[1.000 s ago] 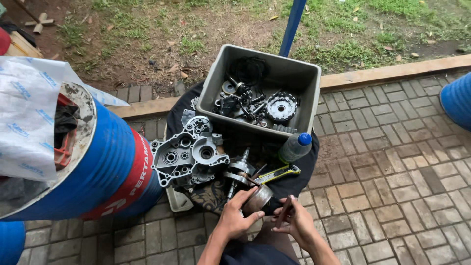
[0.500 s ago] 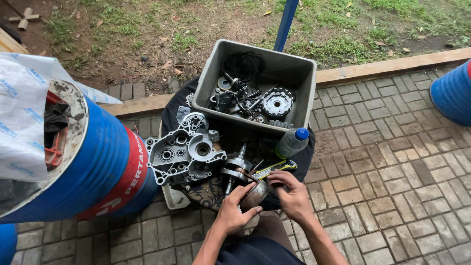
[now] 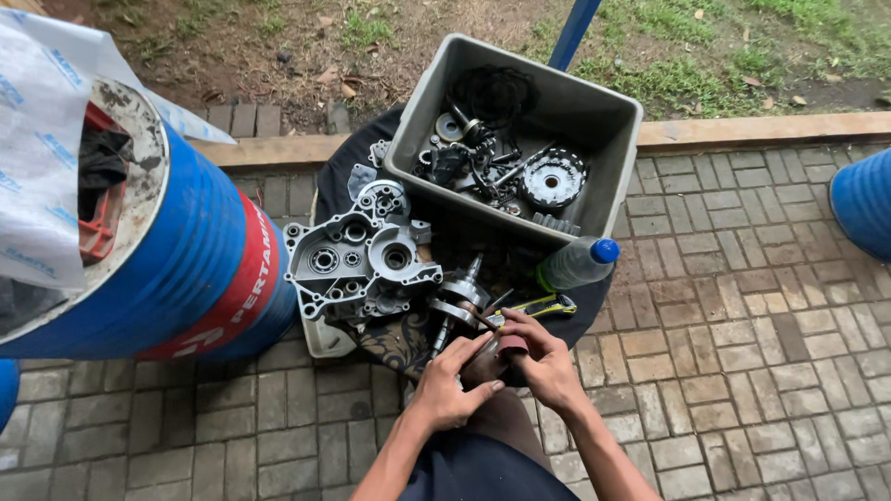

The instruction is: The person holds and works on an engine crankshaft and related components on a table, occasionally using a small tool to manipulate a ring.

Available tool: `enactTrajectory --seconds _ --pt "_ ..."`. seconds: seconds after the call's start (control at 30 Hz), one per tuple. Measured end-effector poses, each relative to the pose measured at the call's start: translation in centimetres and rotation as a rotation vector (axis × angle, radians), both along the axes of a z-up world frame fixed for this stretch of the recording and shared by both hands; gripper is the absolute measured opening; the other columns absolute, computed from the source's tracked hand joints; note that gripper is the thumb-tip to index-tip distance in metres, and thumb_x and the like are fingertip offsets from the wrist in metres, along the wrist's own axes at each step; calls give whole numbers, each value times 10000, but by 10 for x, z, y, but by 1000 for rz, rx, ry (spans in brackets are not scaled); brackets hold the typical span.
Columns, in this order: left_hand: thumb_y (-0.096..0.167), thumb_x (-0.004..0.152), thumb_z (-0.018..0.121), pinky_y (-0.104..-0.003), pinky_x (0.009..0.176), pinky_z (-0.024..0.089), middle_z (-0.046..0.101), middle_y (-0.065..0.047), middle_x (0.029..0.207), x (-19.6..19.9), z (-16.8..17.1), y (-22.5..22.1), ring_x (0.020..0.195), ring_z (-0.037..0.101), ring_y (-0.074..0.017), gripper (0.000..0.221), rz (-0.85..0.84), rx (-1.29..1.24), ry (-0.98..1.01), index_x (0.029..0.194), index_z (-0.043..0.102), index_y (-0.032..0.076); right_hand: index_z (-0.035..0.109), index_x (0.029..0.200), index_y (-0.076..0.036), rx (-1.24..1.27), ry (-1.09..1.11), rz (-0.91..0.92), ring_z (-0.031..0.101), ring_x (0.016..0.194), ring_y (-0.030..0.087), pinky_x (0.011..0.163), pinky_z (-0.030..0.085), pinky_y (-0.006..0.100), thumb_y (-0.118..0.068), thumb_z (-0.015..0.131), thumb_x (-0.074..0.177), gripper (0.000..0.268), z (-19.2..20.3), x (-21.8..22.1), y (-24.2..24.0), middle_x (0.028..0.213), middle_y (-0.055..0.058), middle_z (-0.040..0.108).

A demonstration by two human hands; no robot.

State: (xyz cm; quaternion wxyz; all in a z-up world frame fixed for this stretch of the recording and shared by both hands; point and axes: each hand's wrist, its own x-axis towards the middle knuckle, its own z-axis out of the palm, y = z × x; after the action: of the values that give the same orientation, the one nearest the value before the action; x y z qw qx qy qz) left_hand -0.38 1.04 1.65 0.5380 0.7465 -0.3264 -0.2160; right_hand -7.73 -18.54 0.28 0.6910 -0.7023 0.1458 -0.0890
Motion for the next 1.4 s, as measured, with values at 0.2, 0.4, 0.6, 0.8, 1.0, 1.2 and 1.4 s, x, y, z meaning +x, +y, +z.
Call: enactTrajectory --seconds 0.2,0.4,0.6,0.8,1.0,1.2,1.4 --pt "390 843 773 -370 836 547 669 -44 1209 -1 -1 0 1048 710 -247 698 15 -6 -16 1473 548 189 750 1135 -114 -341 52 -76 543 1404 248 1143 416 392 -312 829 774 419 38 -2 30 1528 144 560" --pt "448 848 765 -389 869 551 658 -77 1210 1 9 0 1068 709 -283 719 0 39 -49 1467 551 153 702 1299 -83 -506 -46 -103 341 1542 318 1225 321 467 -295 696 917 437 10 -7 22 1539 129 532" --pt "391 889 707 -370 869 549 666 -80 1251 -2 1 0 1085 708 -270 636 19 -27 -76 1457 555 150 720 1221 -22 -600 -289 -35 489 1450 338 1233 401 468 -209 720 921 354 27 -16 34 1360 180 668" --pt "407 725 826 -456 729 602 711 -12 1063 -2 -15 -4 933 735 -315 719 93 -27 -112 1404 638 260 786 1161 -89 -511 -279 -162 597 1319 359 1188 359 446 -238 688 954 273 5 -10 22 1221 135 762" --pt "426 750 810 -465 737 602 713 -16 1070 -2 -8 -5 938 735 -327 706 89 -6 -110 1410 633 249 781 1128 -60 -462 -233 -177 627 1290 313 1222 303 437 -230 628 1009 258 -23 -4 8 1197 122 772" --pt "361 758 778 -477 724 601 712 -12 1052 -3 -7 -8 910 731 -323 648 97 27 -137 1385 639 275 820 1086 -127 -555 -438 -3 544 1390 279 1277 192 367 -279 652 971 254 1 -10 21 1256 87 751" --pt "349 693 827 -467 737 606 716 -20 1067 -4 -2 -6 931 736 -319 720 107 2 -142 1382 650 237 819 1089 -142 -573 -339 -90 572 1365 236 1242 261 359 -213 598 1015 244 13 -8 30 1237 69 764"
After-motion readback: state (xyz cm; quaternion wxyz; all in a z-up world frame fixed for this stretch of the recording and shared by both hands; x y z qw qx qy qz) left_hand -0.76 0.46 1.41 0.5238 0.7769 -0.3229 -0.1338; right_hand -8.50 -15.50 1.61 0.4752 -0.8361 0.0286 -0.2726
